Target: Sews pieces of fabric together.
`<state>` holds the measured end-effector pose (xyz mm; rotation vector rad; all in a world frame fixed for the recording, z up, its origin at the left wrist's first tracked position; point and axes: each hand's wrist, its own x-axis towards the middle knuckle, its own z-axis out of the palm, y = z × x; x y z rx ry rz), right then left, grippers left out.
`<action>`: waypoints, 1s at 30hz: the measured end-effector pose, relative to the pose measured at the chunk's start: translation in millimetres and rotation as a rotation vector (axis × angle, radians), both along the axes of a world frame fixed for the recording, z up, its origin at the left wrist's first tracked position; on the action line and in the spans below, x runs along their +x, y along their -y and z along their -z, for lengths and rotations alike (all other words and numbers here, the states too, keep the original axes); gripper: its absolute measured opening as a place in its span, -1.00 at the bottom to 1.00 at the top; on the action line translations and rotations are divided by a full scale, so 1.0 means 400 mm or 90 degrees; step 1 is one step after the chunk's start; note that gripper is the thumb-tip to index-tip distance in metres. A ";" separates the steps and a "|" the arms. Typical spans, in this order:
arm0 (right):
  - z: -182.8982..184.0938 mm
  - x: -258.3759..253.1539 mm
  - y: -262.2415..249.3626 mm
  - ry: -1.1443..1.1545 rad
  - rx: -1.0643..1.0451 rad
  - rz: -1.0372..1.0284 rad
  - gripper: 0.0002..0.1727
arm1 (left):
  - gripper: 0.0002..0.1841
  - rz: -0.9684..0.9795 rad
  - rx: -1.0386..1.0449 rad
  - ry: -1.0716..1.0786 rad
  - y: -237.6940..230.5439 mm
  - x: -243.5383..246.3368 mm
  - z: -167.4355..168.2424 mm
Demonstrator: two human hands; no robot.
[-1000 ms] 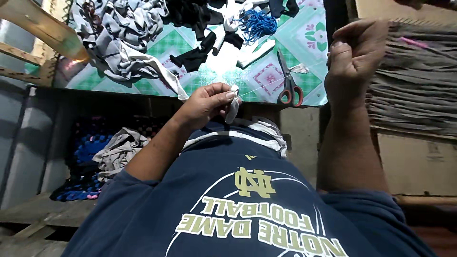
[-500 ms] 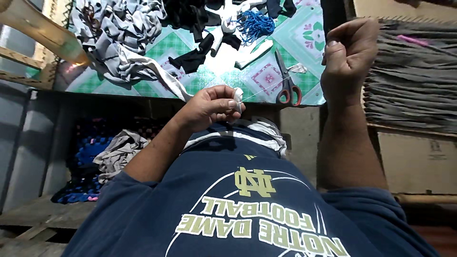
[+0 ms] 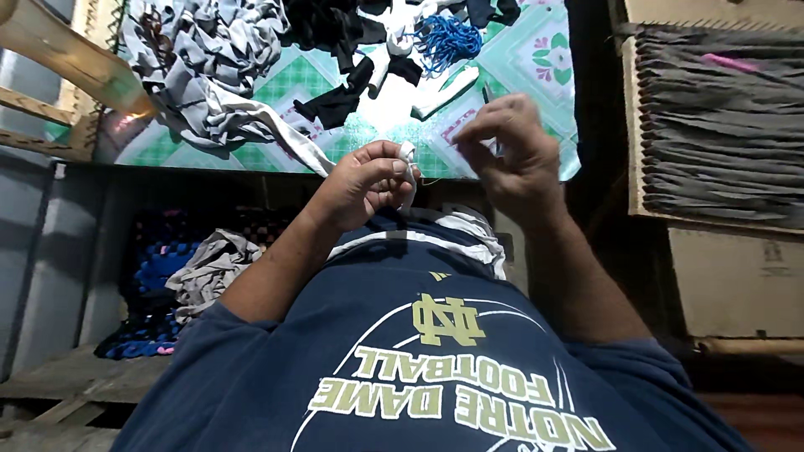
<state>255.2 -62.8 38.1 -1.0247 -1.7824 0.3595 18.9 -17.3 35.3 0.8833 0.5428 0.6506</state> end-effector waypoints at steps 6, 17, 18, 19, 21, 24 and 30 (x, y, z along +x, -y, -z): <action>0.023 -0.065 0.018 -0.034 -0.025 -0.049 -0.88 | -0.82 -0.010 -0.007 0.012 0.000 -0.002 0.000; 0.024 -0.071 0.026 -0.024 -0.049 -0.024 -0.85 | -0.84 -0.009 -0.006 0.029 0.004 -0.005 0.001; 0.025 -0.071 0.025 -0.023 -0.047 -0.024 -0.85 | -0.84 -0.009 -0.005 0.029 0.004 -0.004 0.001; 0.026 -0.071 0.025 -0.023 -0.044 -0.023 -0.85 | -0.84 -0.007 -0.004 0.032 0.004 -0.004 0.002; 0.027 -0.070 0.024 -0.022 -0.045 -0.026 -0.85 | -0.84 -0.003 0.000 0.035 0.003 -0.004 0.004; 0.027 -0.070 0.023 -0.026 -0.043 -0.032 -0.84 | -0.83 -0.003 0.009 0.016 0.005 -0.003 0.000; 0.029 -0.070 0.023 -0.020 -0.044 -0.034 -0.84 | -0.83 -0.002 0.006 0.021 0.004 -0.002 0.003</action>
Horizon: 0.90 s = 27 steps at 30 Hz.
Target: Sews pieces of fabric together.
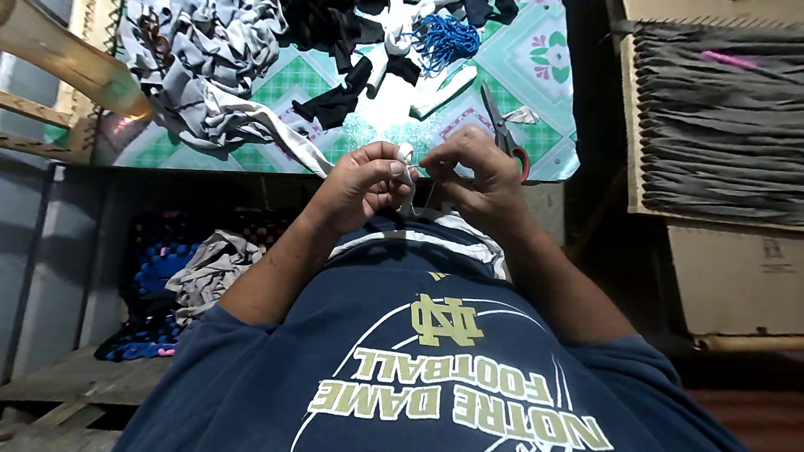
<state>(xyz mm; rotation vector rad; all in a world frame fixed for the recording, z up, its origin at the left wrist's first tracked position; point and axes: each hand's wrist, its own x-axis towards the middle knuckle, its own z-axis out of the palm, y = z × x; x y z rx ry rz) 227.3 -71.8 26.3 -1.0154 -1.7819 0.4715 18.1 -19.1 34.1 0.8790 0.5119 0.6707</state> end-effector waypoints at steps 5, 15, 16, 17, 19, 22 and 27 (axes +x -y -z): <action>-0.003 -0.002 0.001 -0.004 -0.009 0.000 -0.84 | -0.83 0.000 -0.001 0.001 0.000 -0.001 -0.001; 0.001 0.003 -0.001 -0.007 -0.002 0.001 -0.84 | -0.84 0.006 -0.001 0.009 -0.001 0.000 -0.001; -0.001 0.002 0.000 -0.008 -0.003 0.000 -0.84 | -0.83 0.006 -0.001 0.007 0.000 0.000 -0.003; -0.002 0.002 0.000 -0.010 -0.006 -0.002 -0.84 | -0.83 0.006 -0.002 0.006 0.000 0.001 -0.004; -0.003 0.001 0.001 -0.012 -0.005 -0.004 -0.84 | -0.83 0.004 -0.004 0.005 -0.001 0.003 -0.005; -0.003 0.001 0.001 -0.014 -0.003 -0.008 -0.84 | -0.83 0.006 -0.003 0.003 -0.001 0.004 -0.005; 0.002 0.002 0.002 -0.077 -0.048 -0.043 -0.83 | -0.84 0.010 0.009 0.012 -0.001 0.006 -0.001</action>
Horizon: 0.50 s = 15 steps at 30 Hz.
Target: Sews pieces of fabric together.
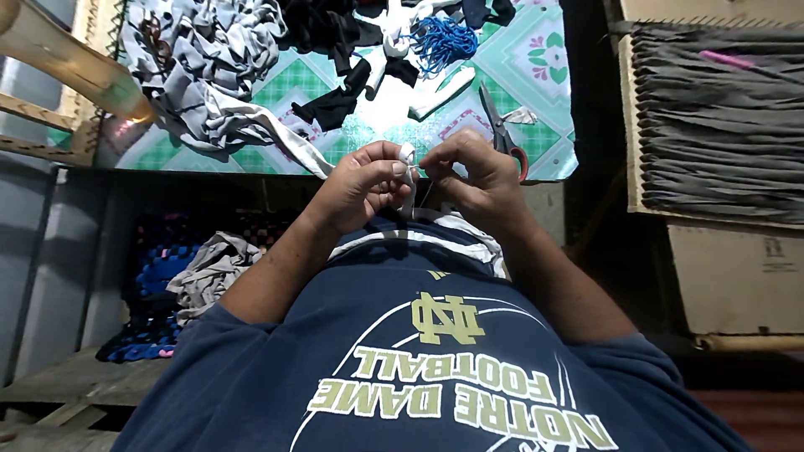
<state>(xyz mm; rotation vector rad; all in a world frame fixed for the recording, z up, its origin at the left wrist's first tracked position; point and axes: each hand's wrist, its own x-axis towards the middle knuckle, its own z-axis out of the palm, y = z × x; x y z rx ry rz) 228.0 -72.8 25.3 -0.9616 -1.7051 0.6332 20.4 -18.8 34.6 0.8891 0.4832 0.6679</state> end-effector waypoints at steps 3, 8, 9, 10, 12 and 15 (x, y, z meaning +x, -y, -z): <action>0.006 -0.001 0.000 -0.037 -0.034 -0.011 -0.83 | -0.82 -0.015 0.027 0.004 0.002 0.002 0.000; 0.015 -0.006 0.000 -0.103 -0.084 -0.029 -0.83 | -0.78 -0.024 0.073 0.042 0.004 0.000 0.005; 0.016 -0.007 0.000 -0.116 -0.090 -0.035 -0.84 | -0.78 -0.019 0.077 0.048 0.003 -0.001 0.007; 0.016 -0.008 0.000 -0.129 -0.097 -0.039 -0.84 | -0.79 -0.015 0.079 0.051 0.004 -0.002 0.008; 0.015 -0.010 0.002 -0.142 -0.106 -0.042 -0.84 | -0.81 -0.009 0.086 0.046 0.005 -0.003 0.009; 0.015 -0.010 0.004 -0.153 -0.113 -0.043 -0.85 | -0.81 -0.001 0.091 0.057 0.006 -0.006 0.012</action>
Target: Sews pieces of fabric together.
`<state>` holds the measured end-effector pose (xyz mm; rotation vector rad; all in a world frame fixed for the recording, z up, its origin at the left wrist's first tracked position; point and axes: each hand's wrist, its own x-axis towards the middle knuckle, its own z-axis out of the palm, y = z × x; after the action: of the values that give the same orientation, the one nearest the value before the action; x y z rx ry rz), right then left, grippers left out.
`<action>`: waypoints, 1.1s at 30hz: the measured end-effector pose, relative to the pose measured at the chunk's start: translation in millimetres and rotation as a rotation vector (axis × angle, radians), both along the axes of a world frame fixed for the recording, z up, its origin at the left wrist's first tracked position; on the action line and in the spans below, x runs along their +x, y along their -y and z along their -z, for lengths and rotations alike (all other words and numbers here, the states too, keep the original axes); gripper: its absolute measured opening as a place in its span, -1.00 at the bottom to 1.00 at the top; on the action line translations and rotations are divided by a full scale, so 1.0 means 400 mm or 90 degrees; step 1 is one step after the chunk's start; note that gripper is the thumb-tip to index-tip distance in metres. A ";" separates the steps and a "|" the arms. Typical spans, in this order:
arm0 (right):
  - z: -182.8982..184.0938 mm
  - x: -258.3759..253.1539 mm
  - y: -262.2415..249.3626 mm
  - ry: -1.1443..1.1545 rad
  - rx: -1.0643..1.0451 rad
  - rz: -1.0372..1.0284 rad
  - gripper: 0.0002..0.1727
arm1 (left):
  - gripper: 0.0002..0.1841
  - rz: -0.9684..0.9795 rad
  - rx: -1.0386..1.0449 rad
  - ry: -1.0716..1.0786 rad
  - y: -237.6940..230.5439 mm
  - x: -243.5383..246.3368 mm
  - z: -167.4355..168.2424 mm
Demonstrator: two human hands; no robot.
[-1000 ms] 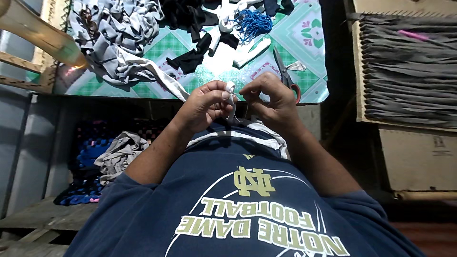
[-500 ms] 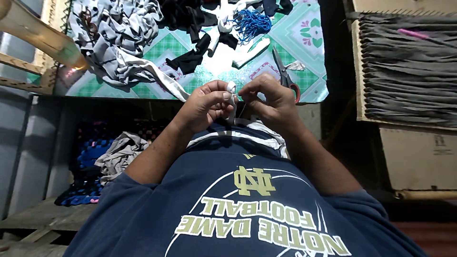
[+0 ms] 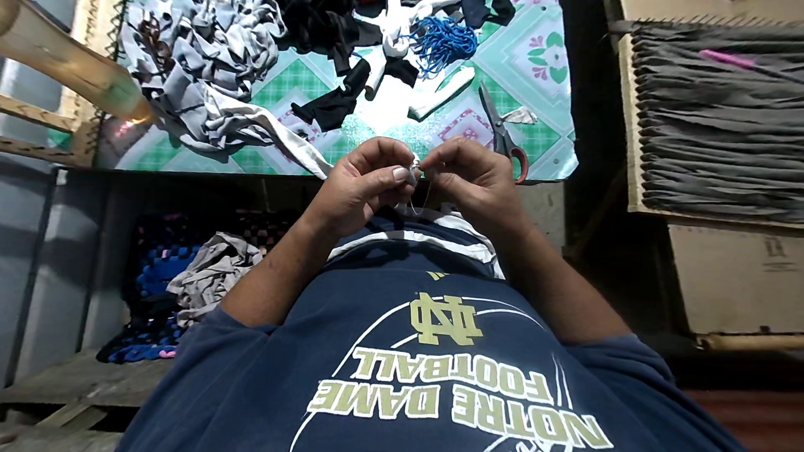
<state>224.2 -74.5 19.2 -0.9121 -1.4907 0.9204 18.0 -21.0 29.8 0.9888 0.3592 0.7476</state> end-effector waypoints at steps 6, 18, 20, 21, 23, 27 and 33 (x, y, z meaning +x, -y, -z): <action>-0.004 -0.004 0.003 -0.021 -0.008 -0.014 -0.87 | -0.79 -0.003 0.006 -0.008 0.003 0.001 0.000; 0.000 -0.018 0.000 0.025 0.025 0.035 -0.88 | -0.80 -0.076 0.060 -0.062 0.009 0.010 -0.001; -0.004 -0.022 0.001 0.025 0.033 0.034 -0.86 | -0.79 -0.089 0.085 -0.076 0.010 0.012 0.000; -0.008 -0.024 0.002 0.028 0.038 0.030 -0.84 | -0.79 -0.097 0.099 -0.085 0.010 0.014 0.001; -0.011 -0.028 0.002 0.038 0.066 0.020 -0.78 | -0.80 -0.118 0.133 -0.107 0.011 0.017 0.002; -0.005 -0.032 0.002 0.143 0.131 0.058 -0.76 | -0.79 -0.151 0.228 -0.143 0.013 0.021 0.006; 0.005 -0.045 -0.012 0.255 0.199 0.117 -0.85 | -0.80 -0.170 0.306 -0.195 0.015 0.023 0.001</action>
<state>206.2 -69.8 17.3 -1.0172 -1.7911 0.3657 27.0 -27.1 29.3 1.5364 0.6019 0.9504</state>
